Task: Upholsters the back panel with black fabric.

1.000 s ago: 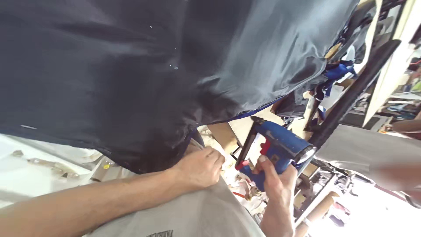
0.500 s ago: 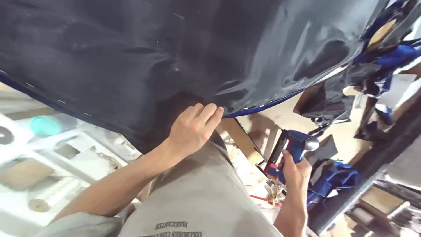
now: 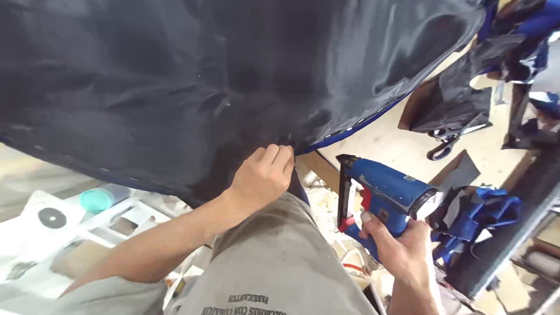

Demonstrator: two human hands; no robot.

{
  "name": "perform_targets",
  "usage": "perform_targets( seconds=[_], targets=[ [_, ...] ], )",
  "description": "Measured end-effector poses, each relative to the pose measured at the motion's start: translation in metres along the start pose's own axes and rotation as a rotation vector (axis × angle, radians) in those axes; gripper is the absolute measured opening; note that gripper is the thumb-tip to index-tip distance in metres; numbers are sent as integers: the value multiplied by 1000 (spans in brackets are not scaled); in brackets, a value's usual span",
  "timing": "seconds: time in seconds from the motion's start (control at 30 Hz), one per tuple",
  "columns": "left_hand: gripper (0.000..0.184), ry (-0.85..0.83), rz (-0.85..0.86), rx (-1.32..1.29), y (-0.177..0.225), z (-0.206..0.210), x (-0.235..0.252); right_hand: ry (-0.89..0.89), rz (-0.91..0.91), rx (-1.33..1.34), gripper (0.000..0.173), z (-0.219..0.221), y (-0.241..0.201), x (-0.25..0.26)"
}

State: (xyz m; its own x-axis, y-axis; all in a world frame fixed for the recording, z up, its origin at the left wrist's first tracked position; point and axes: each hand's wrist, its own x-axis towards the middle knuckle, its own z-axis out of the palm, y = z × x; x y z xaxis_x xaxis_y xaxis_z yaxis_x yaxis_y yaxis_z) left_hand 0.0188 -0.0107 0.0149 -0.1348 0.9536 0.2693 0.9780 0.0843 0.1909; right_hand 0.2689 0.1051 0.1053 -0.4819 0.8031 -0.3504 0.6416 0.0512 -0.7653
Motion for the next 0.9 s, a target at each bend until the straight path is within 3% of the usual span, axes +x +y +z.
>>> perform_targets(
  seconds=[0.27, 0.47, 0.6, 0.73, 0.9],
  targets=[
    [25, -24, -53, -59, 8, -1, -12, -97, -20, -221, 23, 35, -61, 24],
    [27, -54, -61, -66, 8, -6, -15, -98, 60, -307, 21, 46, -65, 19],
    [31, -28, -129, -130, 10, -5, -24, -50, 40, -182, 27, 50, -65, 5],
    [30, -42, -123, -101, 12, -4, -22, -78, 20, -141, 19, 59, -71, 2],
    [34, -109, -104, -157, 9, -16, -29, -87, 69, -292, 24, 66, -71, -1]
  ],
)
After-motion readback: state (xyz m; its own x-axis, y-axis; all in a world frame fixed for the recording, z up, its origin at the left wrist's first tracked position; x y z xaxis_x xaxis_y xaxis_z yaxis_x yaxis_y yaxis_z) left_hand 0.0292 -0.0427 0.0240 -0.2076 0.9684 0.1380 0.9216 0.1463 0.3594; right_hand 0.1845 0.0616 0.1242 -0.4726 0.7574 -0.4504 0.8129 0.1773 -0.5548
